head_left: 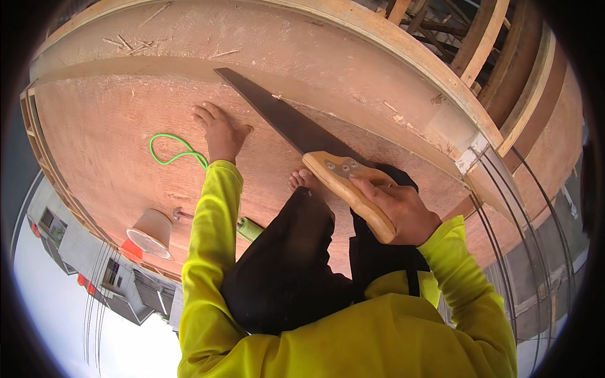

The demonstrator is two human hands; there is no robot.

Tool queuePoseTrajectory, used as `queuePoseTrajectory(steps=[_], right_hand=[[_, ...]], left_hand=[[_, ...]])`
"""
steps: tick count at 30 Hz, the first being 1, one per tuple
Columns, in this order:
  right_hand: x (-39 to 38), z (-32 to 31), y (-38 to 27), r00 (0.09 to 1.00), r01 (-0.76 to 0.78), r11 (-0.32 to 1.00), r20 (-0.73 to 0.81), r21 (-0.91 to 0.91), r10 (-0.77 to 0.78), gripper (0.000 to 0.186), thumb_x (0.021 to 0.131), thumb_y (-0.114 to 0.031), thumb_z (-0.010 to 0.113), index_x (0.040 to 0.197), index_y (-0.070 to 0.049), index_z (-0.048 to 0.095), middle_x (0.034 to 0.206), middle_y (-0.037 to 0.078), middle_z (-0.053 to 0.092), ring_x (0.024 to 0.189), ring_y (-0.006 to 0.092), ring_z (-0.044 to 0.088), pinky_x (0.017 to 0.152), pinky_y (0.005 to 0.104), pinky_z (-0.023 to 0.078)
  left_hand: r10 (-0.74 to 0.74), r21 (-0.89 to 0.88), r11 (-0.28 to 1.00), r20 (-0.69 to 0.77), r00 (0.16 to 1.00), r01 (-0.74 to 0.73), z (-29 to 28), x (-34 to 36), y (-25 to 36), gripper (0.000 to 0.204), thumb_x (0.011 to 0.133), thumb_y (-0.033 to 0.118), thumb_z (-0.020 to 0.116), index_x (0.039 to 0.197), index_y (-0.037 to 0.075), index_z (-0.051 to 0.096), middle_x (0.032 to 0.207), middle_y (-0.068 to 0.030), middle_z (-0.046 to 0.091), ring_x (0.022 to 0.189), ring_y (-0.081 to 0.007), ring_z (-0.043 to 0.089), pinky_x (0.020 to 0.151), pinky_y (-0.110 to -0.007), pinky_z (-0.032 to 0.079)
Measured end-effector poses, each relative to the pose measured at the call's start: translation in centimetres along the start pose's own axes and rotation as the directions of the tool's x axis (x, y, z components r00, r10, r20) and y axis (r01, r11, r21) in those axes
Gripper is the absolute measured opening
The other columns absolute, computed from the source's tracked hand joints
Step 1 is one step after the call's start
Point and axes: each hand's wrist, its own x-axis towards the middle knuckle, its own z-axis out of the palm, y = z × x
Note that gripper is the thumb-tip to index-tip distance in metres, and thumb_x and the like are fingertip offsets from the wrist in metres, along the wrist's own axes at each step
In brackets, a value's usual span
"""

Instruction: The person uses a hand saw to cut a large sheet of plywood on a wooden floor, then switches to an angle grinder to smooth the cut edge. The task involves manual sawing followed by power-tool grinding.

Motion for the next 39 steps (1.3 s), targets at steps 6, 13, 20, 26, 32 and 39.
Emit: queuePoseTrajectory(steps=[6,13,20,26,32,39], right_hand=[[0.0,0.7,-0.8,0.999,-0.02,0.999,-0.029,-0.033,0.019,0.07,0.083,-0.014,0.078,0.146,0.0,0.05,0.113,0.021,0.073,0.114,0.0354,0.069,0.095,0.046,0.058],[5.4,1.4,1.0,0.996,-0.082,0.996,0.043,0.035,0.08,0.078,0.08,-0.011,0.077,0.15,-0.001,0.046,0.128,0.022,0.067,0.119,0.0406,0.064,0.098,0.0474,0.054],[-4.7,-1.2,0.4,0.999,-0.032,0.997,-0.027,0.07,0.034,0.08,0.075,-0.004,0.072,0.151,0.0,0.045,0.116,0.028,0.068,0.098,0.0431,0.07,0.087,0.0445,0.058],[4.3,1.5,0.9,0.99,-0.135,0.988,0.045,0.073,0.132,0.064,0.087,-0.02,0.077,0.142,0.001,0.053,0.115,0.021,0.072,0.1,0.0426,0.07,0.087,0.0494,0.057],[-1.2,-0.7,0.8,0.994,-0.092,0.995,0.069,0.046,0.088,0.066,0.083,-0.007,0.072,0.144,0.004,0.051,0.122,0.025,0.07,0.109,0.0357,0.072,0.096,0.0454,0.059],[-2.5,0.5,0.2,0.998,0.023,1.0,-0.054,-0.013,-0.024,0.072,0.08,-0.004,0.07,0.149,0.001,0.047,0.117,0.026,0.07,0.104,0.0422,0.07,0.091,0.0456,0.058]], left_hand=[[0.016,0.108,0.994,-0.046,0.999,-0.011,0.6,0.1,-1.5,0.133,0.066,0.035,0.094,0.151,-0.021,0.01,0.156,-0.0497,0.008,0.149,-0.062,0.008,0.126,-0.057,0.019],[0.036,0.007,0.999,-0.007,0.999,-0.036,1.3,-0.1,0.2,0.135,0.065,0.035,0.095,0.152,-0.02,0.009,0.157,-0.0485,0.007,0.15,-0.0618,0.008,0.126,-0.056,0.018],[-0.003,0.066,0.998,-0.032,0.999,0.005,0.2,-0.4,-0.8,0.135,0.065,0.035,0.096,0.153,-0.018,0.007,0.157,-0.0478,0.005,0.149,-0.0626,0.007,0.125,-0.053,0.026],[0.014,0.017,1.0,-0.03,0.999,-0.013,0.7,-0.3,-0.8,0.132,0.065,0.034,0.094,0.151,-0.021,0.01,0.156,-0.0484,0.01,0.15,-0.0604,0.008,0.126,-0.055,0.018],[-0.032,0.053,0.998,-0.007,0.999,0.032,-0.2,-0.2,-0.3,0.132,0.067,0.039,0.093,0.15,-0.023,0.011,0.157,-0.0477,0.01,0.15,-0.0598,0.009,0.127,-0.055,0.015],[0.035,0.159,0.987,-0.085,0.996,-0.021,-0.5,2.0,-0.5,0.135,0.065,0.036,0.096,0.154,-0.016,0.009,0.159,-0.0448,0.008,0.149,-0.0624,0.01,0.123,-0.056,0.028]])
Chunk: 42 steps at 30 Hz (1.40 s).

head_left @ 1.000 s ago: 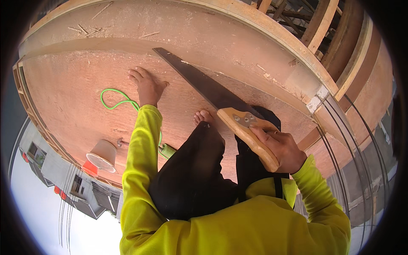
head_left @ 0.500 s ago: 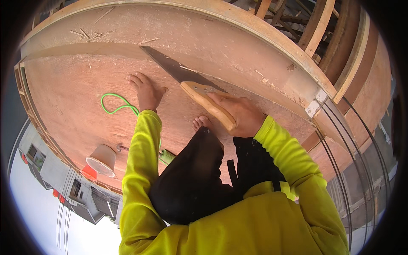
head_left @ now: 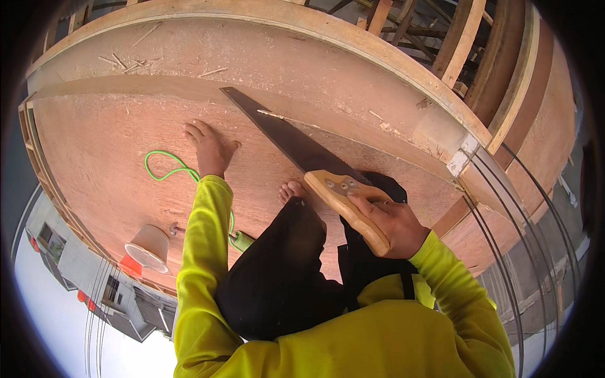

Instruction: The person uses a hand saw to cut a large sheet of plywood on a wooden floor, then switches to an angle grinder to smooth the cut edge. The task involves manual sawing followed by power-tool grinding.

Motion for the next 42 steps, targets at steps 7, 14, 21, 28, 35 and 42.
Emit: queuePoseTrajectory(steps=[7,14,21,28,35,42], right_hand=[[5.6,2.0,3.1,0.998,-0.055,0.998,-0.008,0.021,0.055,0.076,0.077,-0.005,0.073,0.149,-0.003,0.048,0.113,0.025,0.071,0.096,0.0449,0.07,0.085,0.0456,0.059],[-4.0,-2.0,0.6,0.987,-0.15,0.975,0.087,0.164,0.137,0.075,0.083,-0.009,0.072,0.152,-0.001,0.044,0.13,0.024,0.066,0.115,0.0411,0.068,0.097,0.0447,0.058],[-2.6,-2.5,1.0,0.993,-0.104,0.994,0.062,0.026,0.102,0.075,0.079,-0.007,0.073,0.15,-0.004,0.047,0.12,0.025,0.068,0.107,0.0402,0.068,0.09,0.0444,0.058],[3.9,-0.8,2.9,0.978,-0.177,0.984,0.117,0.036,0.172,0.075,0.079,-0.005,0.074,0.149,0.001,0.047,0.121,0.024,0.068,0.107,0.0386,0.071,0.087,0.0444,0.06],[-5.5,-3.9,0.7,0.984,-0.172,0.979,0.074,0.114,0.164,0.076,0.079,-0.006,0.075,0.149,-0.002,0.047,0.123,0.023,0.069,0.099,0.0443,0.071,0.087,0.0463,0.06],[-4.8,-1.5,0.0,0.988,-0.109,0.993,0.111,0.043,0.104,0.083,0.078,-0.008,0.075,0.153,-0.001,0.041,0.129,0.023,0.066,0.111,0.044,0.067,0.095,0.0482,0.056]], left_hand=[[-0.008,-0.139,0.99,0.063,0.998,0.017,1.4,-2.2,0.6,0.135,0.066,0.034,0.096,0.154,-0.017,0.008,0.158,-0.0473,0.005,0.148,-0.0635,0.009,0.124,-0.057,0.024],[-0.026,-0.096,0.995,0.093,0.995,0.035,0.8,-3.1,-0.9,0.135,0.065,0.034,0.096,0.152,-0.021,0.009,0.156,-0.0497,0.004,0.148,-0.0647,0.005,0.126,-0.057,0.018],[-0.001,0.034,0.999,0.07,0.998,-0.001,1.6,-1.9,-2.6,0.133,0.065,0.034,0.096,0.151,-0.021,0.011,0.156,-0.0499,0.007,0.148,-0.0651,0.006,0.125,-0.058,0.019],[0.007,-0.12,0.993,0.064,0.998,0.0,1.3,-2.1,0.3,0.134,0.067,0.036,0.095,0.152,-0.02,0.009,0.157,-0.0484,0.007,0.148,-0.0651,0.007,0.125,-0.058,0.02],[-0.021,-0.042,0.999,0.093,0.995,0.025,0.8,-2.2,-0.5,0.132,0.068,0.033,0.095,0.153,-0.019,0.007,0.157,-0.0489,0.004,0.148,-0.0646,0.007,0.124,-0.057,0.022],[-0.037,-0.035,0.998,0.137,0.99,0.043,1.7,-3.7,-1.8,0.134,0.068,0.036,0.095,0.153,-0.019,0.008,0.157,-0.0491,0.006,0.147,-0.0658,0.008,0.123,-0.057,0.025]])
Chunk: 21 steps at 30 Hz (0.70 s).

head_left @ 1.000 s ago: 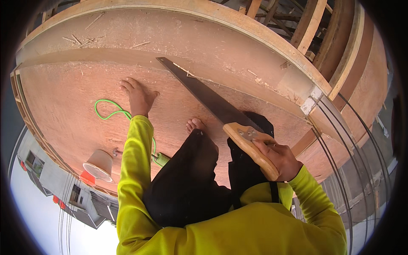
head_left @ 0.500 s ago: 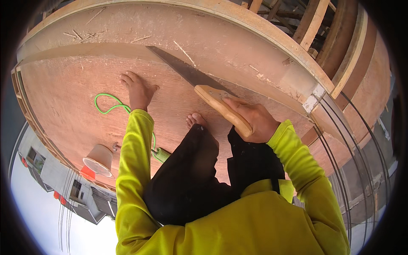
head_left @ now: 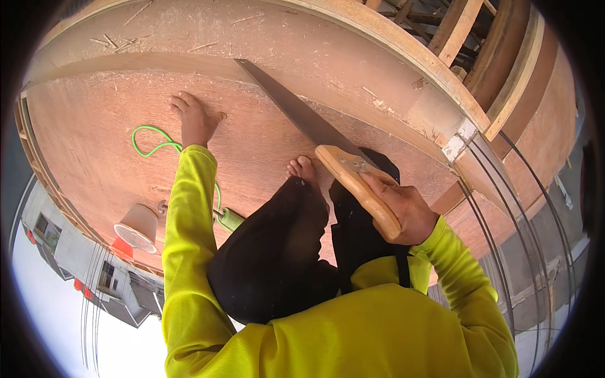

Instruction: The person uses a hand saw to cut a large sheet of plywood on a wooden floor, then switches to an angle grinder to smooth the cut edge. The task involves manual sawing followed by power-tool grinding.

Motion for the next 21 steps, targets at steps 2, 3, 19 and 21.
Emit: queuePoseTrajectory(steps=[2,3,19,21], right_hand=[[-1.1,-1.4,0.6,0.999,0.036,0.998,-0.034,-0.043,-0.037,0.085,0.077,-0.008,0.075,0.154,-0.002,0.039,0.127,0.023,0.067,0.112,0.0434,0.067,0.096,0.0481,0.056],[-0.7,-1.4,0.2,0.999,-0.031,0.999,-0.025,0.013,0.031,0.081,0.077,-0.007,0.074,0.151,0.0,0.043,0.123,0.023,0.068,0.108,0.0421,0.069,0.094,0.0474,0.056],[-5.0,-1.3,-8.5,0.935,-0.256,0.965,-0.238,0.057,0.262,0.066,0.077,-0.003,0.071,0.141,0.003,0.054,0.113,0.027,0.07,0.095,0.0418,0.071,0.083,0.0418,0.058],[-7.1,-1.2,-8.9,0.947,-0.251,0.968,-0.206,0.011,0.248,0.068,0.077,-0.003,0.072,0.141,0.003,0.054,0.114,0.027,0.07,0.096,0.0419,0.071,0.083,0.0416,0.058]], left_hand=[[-0.004,-0.016,1.0,-0.052,0.999,0.003,-1.4,1.8,1.3,0.134,0.068,0.036,0.095,0.153,-0.019,0.008,0.156,-0.0496,0.006,0.147,-0.0662,0.008,0.123,-0.057,0.026],[0.01,-0.008,1.0,-0.04,0.999,-0.011,-1.5,1.9,1.8,0.135,0.067,0.036,0.095,0.153,-0.019,0.008,0.155,-0.0507,0.007,0.147,-0.0672,0.008,0.123,-0.058,0.025],[-0.023,-0.835,0.53,0.16,0.987,0.147,-4.4,-9.4,9.7,0.078,0.098,0.035,0.063,0.151,-0.014,0.035,0.117,-0.0281,0.069,0.095,-0.0343,0.072,0.088,-0.036,0.057],[0.052,-0.868,0.417,0.318,0.947,0.269,-4.5,-13.8,12.9,0.077,0.102,0.043,0.057,0.153,-0.01,0.037,0.121,-0.0204,0.069,0.101,-0.0219,0.072,0.071,-0.03,0.058]])
